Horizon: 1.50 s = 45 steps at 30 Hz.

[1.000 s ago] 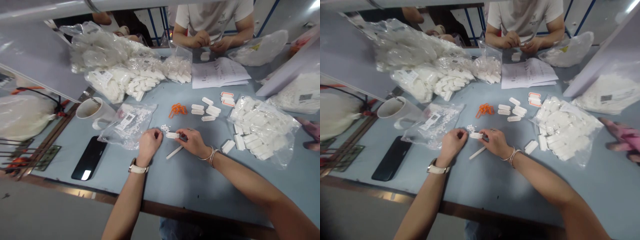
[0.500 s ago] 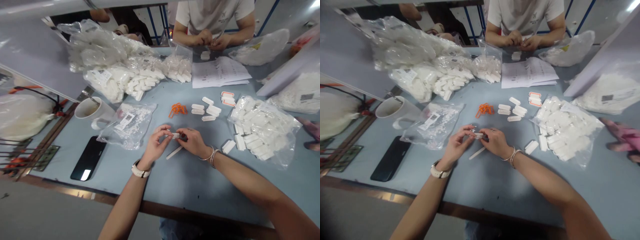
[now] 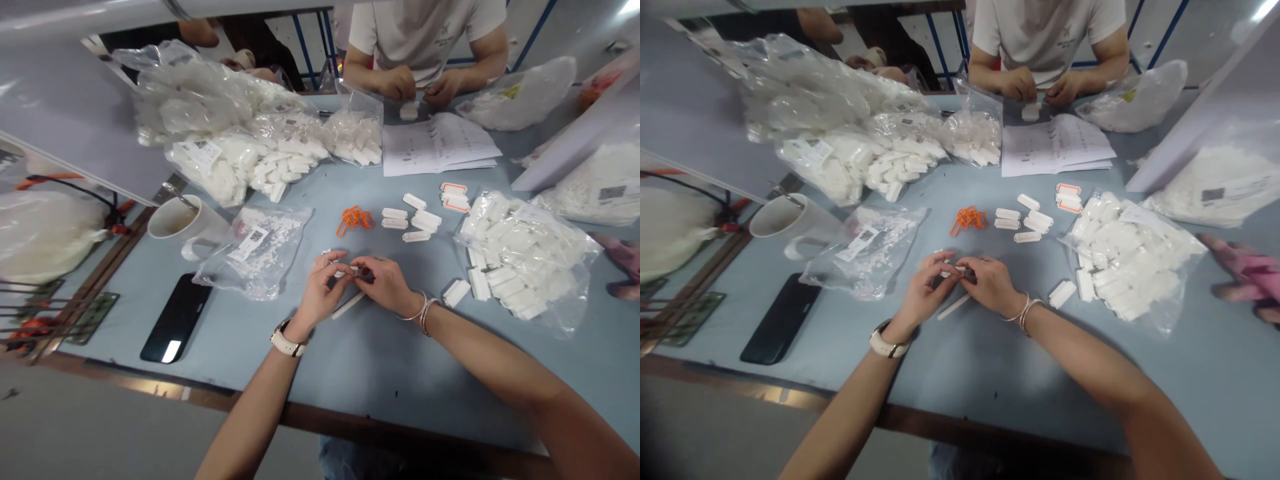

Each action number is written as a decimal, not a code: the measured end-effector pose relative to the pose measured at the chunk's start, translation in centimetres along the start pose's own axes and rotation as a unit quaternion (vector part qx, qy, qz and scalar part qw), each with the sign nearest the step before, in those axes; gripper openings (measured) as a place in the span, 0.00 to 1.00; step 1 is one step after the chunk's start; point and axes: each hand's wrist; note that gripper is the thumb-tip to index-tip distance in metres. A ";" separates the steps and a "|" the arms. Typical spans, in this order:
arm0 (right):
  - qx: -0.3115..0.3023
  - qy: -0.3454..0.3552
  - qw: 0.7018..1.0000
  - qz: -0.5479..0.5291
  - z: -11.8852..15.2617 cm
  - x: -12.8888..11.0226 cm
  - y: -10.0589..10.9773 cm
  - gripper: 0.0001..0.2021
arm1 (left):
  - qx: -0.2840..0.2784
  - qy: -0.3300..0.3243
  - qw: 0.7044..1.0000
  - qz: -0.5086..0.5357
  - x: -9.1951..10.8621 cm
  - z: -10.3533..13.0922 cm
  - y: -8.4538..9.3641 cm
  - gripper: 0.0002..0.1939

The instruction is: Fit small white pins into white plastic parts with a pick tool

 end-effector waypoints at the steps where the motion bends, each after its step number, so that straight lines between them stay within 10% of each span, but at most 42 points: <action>1: -0.001 0.001 1.000 0.002 0.0 0.0 0.0 0.08 | 0.000 0.001 1.000 0.006 0.1 0.0 0.0 0.05; 15: 0.000 0.031 1.000 -0.003 0.1 -0.1 0.3 0.08 | -0.015 0.084 0.994 0.075 0.5 0.0 0.4 0.11; 23: -0.008 -0.003 1.000 -0.005 0.0 -0.2 0.3 0.10 | 0.159 0.039 0.975 -0.153 -2.5 -0.7 2.7 0.10; 45: -0.006 0.001 1.000 0.004 0.1 0.0 0.2 0.10 | 0.132 -0.007 0.933 -0.335 -3.0 -1.6 2.0 0.11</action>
Point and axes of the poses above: each hand's wrist, its own z-axis away from the middle knuckle, its own y-axis out of the back of the hand, x = y × z, and after that the axes turned 9 degrees about y, right-handed
